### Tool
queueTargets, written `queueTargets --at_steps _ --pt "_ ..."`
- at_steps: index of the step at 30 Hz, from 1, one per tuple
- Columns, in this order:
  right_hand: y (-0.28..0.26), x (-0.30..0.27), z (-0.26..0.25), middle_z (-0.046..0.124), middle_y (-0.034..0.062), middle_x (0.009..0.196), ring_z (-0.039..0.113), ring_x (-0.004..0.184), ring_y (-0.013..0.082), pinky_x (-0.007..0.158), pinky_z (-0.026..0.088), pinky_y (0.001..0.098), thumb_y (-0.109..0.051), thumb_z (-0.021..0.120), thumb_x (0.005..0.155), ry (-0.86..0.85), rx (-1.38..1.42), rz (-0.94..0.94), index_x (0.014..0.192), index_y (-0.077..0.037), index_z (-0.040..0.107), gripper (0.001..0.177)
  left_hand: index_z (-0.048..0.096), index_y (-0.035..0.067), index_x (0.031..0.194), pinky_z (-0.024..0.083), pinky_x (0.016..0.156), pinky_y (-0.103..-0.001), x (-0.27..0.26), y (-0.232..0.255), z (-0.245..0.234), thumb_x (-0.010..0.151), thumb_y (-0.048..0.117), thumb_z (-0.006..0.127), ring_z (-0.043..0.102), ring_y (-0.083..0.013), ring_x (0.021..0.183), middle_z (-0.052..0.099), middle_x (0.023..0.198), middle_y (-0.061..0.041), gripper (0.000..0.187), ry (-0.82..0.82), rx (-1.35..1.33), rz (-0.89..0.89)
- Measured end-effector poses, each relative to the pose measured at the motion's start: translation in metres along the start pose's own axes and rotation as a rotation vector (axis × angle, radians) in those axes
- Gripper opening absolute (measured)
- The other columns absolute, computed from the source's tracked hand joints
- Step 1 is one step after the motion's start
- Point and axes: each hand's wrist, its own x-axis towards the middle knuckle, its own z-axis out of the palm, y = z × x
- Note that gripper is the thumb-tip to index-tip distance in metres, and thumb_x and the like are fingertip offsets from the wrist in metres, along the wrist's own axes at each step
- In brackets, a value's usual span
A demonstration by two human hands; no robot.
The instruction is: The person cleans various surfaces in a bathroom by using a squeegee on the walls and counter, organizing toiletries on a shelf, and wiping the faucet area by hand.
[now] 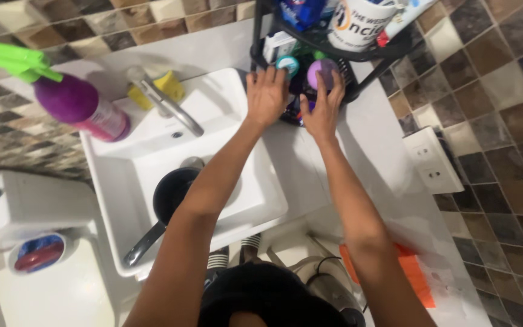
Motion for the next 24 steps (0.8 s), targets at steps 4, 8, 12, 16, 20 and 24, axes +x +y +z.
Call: queueTargets --at_steps 4,8,12,16,20,24 --pt "-0.028 -0.040 0.021 0.032 0.0247 0.157 0.029 0.148 0.0470 0.124 0.026 0.0561 -0.010 0.077 0.092 0.059 0.106 0.058 0.151 -0.009 0.051 0.064 0.066 0.012 0.113 0.038 0.086 -0.047 -0.032 0.008 -0.023 0.086 0.013 0.066 0.058 -0.0286 0.094 0.062 0.097 -0.008 0.027 -0.014 -0.025 -0.030" --pt "-0.020 -0.090 0.062 0.057 0.0145 0.145 0.054 0.139 0.0328 0.119 0.044 0.0422 -0.008 0.073 0.097 0.049 0.174 0.163 0.137 -0.013 0.064 0.042 0.067 0.011 0.110 0.038 0.089 -0.048 -0.067 0.010 -0.047 0.084 0.014 0.067 0.061 -0.0277 0.093 0.066 0.094 -0.007 0.027 -0.117 -0.083 -0.077" --pt "0.032 -0.121 0.121 0.066 0.0127 0.122 0.062 0.112 0.0277 0.099 0.050 0.0363 -0.011 0.075 0.094 0.015 0.228 0.528 0.122 -0.011 0.073 0.028 0.069 0.013 0.105 0.039 0.093 -0.049 -0.094 0.006 -0.057 0.088 0.007 0.062 0.066 -0.0265 0.093 0.069 0.093 -0.006 0.020 -0.302 -0.057 -0.138" --pt "0.075 -0.115 0.143 0.067 0.0049 0.109 0.061 0.101 0.0178 0.090 0.049 0.0317 -0.008 0.075 0.085 0.053 0.724 1.076 0.118 -0.009 0.063 0.035 0.070 0.012 0.104 0.040 0.095 -0.048 -0.099 0.004 -0.052 0.090 0.007 0.061 0.067 -0.0273 0.093 0.069 0.094 -0.007 0.017 -0.317 -0.007 -0.134" --pt "0.089 -0.103 0.144 0.065 0.0124 0.103 0.060 0.095 0.0220 0.085 0.048 0.0343 -0.007 0.073 0.091 0.044 0.673 1.002 0.112 0.003 0.065 0.025 0.067 0.009 0.118 0.040 0.094 -0.049 -0.077 0.012 -0.033 0.087 0.012 0.064 0.065 -0.0306 0.098 0.067 0.104 -0.011 0.031 -0.298 -0.060 -0.153" --pt "0.090 -0.092 0.146 0.068 0.0033 0.104 0.061 0.096 0.0150 0.086 0.048 0.0300 -0.006 0.069 0.087 0.125 0.817 0.882 0.116 -0.005 0.067 0.029 0.058 0.015 0.139 0.039 0.102 -0.050 -0.041 0.024 -0.008 0.090 0.014 0.065 0.059 -0.0314 0.117 0.061 0.130 -0.013 0.050 -0.408 -0.003 -0.098"
